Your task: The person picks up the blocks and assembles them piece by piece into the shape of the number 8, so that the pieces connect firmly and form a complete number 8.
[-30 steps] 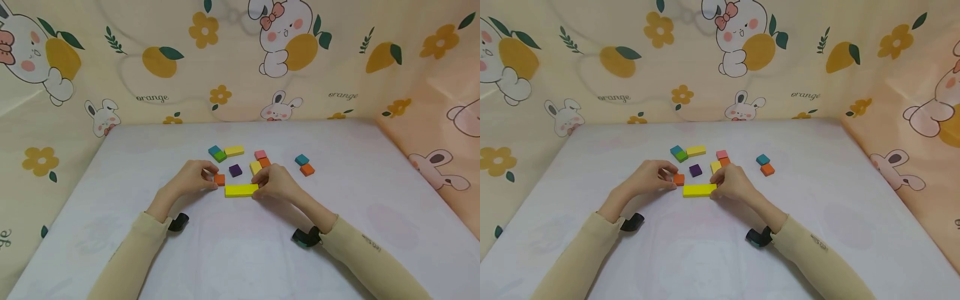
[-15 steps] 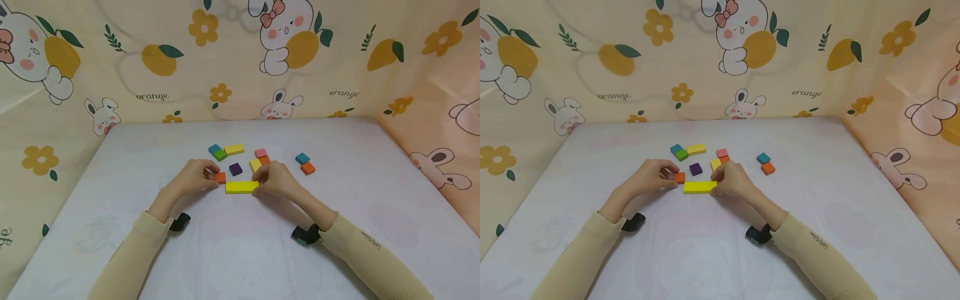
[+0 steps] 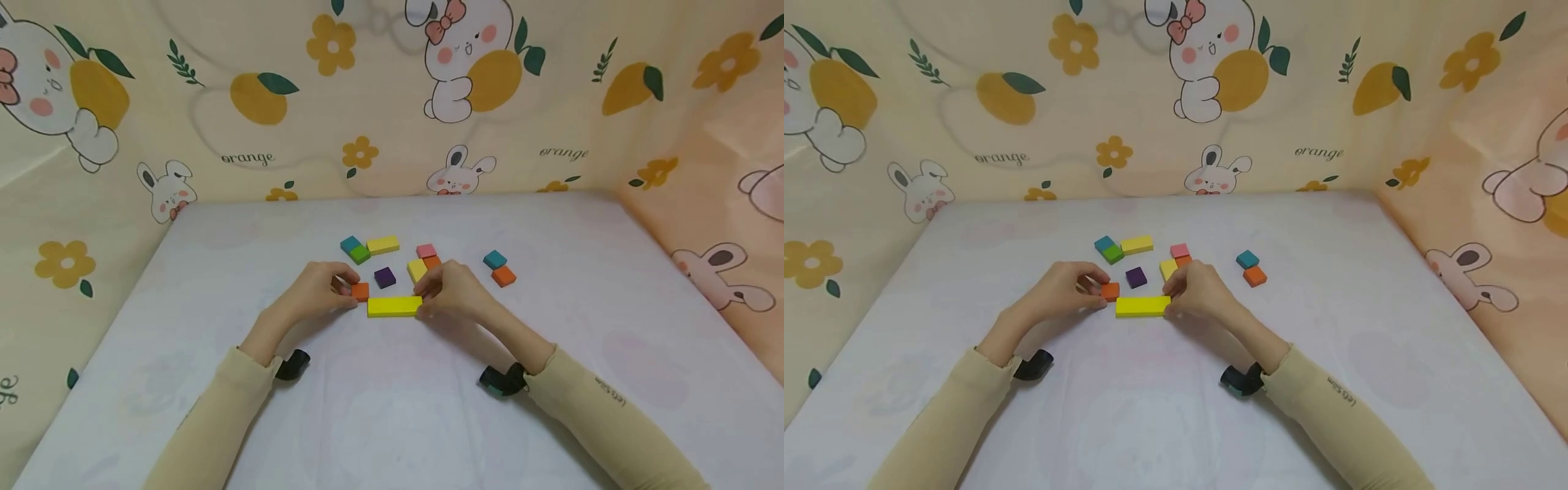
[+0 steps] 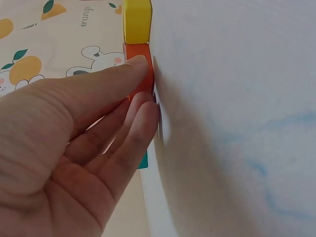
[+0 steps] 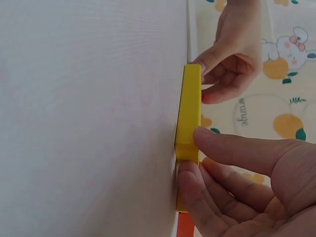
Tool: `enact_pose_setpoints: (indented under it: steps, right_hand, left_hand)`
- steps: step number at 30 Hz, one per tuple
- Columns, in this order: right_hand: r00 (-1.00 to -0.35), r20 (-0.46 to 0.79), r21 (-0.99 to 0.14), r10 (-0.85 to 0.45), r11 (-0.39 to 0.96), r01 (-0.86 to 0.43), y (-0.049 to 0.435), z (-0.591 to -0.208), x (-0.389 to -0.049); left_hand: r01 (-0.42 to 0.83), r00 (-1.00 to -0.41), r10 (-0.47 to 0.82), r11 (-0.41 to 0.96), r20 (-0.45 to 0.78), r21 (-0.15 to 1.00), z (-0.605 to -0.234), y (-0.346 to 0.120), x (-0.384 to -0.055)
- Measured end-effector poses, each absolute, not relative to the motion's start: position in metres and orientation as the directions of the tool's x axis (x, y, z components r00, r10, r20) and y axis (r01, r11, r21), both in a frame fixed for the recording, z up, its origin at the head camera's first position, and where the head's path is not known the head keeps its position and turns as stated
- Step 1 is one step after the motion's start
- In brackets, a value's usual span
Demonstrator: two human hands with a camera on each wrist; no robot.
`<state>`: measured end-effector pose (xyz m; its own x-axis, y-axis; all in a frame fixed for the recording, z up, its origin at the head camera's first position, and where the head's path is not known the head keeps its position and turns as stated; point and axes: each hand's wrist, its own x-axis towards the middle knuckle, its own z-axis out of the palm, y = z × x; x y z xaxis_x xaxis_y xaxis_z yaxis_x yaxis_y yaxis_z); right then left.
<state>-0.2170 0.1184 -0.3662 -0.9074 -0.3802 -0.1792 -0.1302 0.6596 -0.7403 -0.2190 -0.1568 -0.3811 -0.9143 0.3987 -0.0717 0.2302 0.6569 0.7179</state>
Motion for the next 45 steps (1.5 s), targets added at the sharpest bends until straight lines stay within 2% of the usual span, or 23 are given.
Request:
enact_pose_setpoints:
  steps: [26, 45]
  right_hand:
    - [-0.913, -0.167, -0.753, -0.372, 0.645, -0.125, 0.1191, -0.3683, -0.2157]
    - [-0.906, -0.185, -0.772, -0.382, 0.626, -0.106, 0.1199, -0.3696, -0.219]
  left_hand:
    - [0.239, -0.912, 0.405, 0.66, -0.069, 0.712, -0.3819, -0.1565, -0.2203]
    - [0.193, -0.924, 0.369, 0.684, -0.105, 0.704, -0.382, -0.1562, -0.2205]
